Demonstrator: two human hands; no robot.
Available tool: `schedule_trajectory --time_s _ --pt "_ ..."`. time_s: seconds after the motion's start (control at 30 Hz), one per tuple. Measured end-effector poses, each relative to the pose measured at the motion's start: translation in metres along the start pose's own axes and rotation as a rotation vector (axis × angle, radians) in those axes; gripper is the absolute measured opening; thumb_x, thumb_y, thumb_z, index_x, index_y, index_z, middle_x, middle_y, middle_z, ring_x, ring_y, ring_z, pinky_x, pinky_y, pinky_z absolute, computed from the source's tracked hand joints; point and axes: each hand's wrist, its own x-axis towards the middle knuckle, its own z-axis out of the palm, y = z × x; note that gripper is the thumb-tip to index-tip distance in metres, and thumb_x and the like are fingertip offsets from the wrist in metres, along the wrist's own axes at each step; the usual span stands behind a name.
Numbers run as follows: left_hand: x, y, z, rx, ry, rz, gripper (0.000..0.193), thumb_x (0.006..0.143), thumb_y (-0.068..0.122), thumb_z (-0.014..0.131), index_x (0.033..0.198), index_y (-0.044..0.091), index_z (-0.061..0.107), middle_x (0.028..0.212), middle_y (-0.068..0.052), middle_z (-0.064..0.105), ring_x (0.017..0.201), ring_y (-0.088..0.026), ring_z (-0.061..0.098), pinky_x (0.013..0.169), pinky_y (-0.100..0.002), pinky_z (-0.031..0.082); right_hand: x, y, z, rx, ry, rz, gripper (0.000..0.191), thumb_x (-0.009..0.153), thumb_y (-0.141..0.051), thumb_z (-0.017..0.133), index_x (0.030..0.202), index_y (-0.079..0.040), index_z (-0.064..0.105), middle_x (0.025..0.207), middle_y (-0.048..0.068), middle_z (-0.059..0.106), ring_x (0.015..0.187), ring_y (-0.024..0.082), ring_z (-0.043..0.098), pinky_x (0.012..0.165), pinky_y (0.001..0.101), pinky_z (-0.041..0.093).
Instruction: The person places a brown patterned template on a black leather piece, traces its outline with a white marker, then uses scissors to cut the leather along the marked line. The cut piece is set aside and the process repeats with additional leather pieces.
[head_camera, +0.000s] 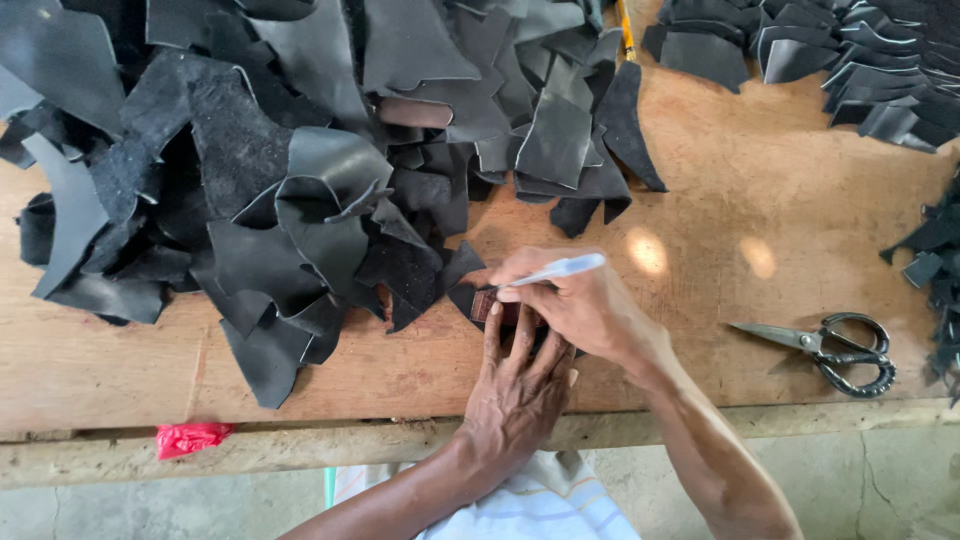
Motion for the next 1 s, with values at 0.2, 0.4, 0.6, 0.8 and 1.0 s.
schedule_trajectory --time_s 0.2,0.4,0.6,0.8,1.0 --pt "0.003 0.004 -0.002 0.075 0.097 -0.048 0.063 0.1 0.035 0.052 0.153 0.001 0.042 0.155 -0.017 0.034 0.146 -0.042 0.028 0.12 -0.064 0.021 -0.038 0.022 -0.036 -0.163 0.053 0.231 0.013 0.09 -0.008 0.074 0.103 -0.007 0.075 0.094 0.005 0.077 0.079 0.014 0.074 0.065 0.0273 0.058" --pt "0.007 0.005 -0.003 0.087 0.093 -0.037 0.063 0.099 0.035 0.052 0.151 0.001 0.043 0.154 -0.017 0.035 0.143 -0.041 0.029 0.119 -0.065 0.021 -0.05 0.03 -0.04 -0.022 0.104 0.19 0.013 0.091 -0.01 0.072 0.103 -0.005 0.072 0.096 0.006 0.076 0.085 0.015 0.074 0.07 0.0273 0.06" --pt "0.007 0.005 0.001 0.03 0.05 -0.043 0.059 0.099 0.035 0.053 0.147 0.001 0.047 0.153 -0.018 0.036 0.144 -0.045 0.027 0.119 -0.069 0.018 -0.016 0.012 -0.014 -0.082 0.044 0.069 0.015 0.091 -0.004 0.071 0.106 -0.005 0.073 0.099 0.007 0.077 0.086 0.017 0.075 0.069 0.0278 0.06" --pt "0.006 0.006 0.002 0.014 0.096 -0.018 0.056 0.097 0.033 0.053 0.145 0.004 0.053 0.153 -0.018 0.037 0.146 -0.051 0.023 0.118 -0.072 0.014 0.005 -0.005 -0.001 0.034 0.005 -0.013 0.013 0.092 -0.007 0.073 0.105 -0.005 0.071 0.095 0.006 0.078 0.085 0.017 0.078 0.069 0.0279 0.061" --pt "0.011 0.014 0.0 0.061 0.057 -0.027 0.06 0.1 0.033 0.053 0.149 -0.001 0.045 0.152 -0.02 0.034 0.146 -0.048 0.026 0.119 -0.071 0.017 -0.016 0.007 -0.026 -0.062 0.027 -0.001 0.013 0.091 -0.009 0.073 0.104 -0.005 0.072 0.095 0.007 0.077 0.084 0.018 0.074 0.069 0.0292 0.059"
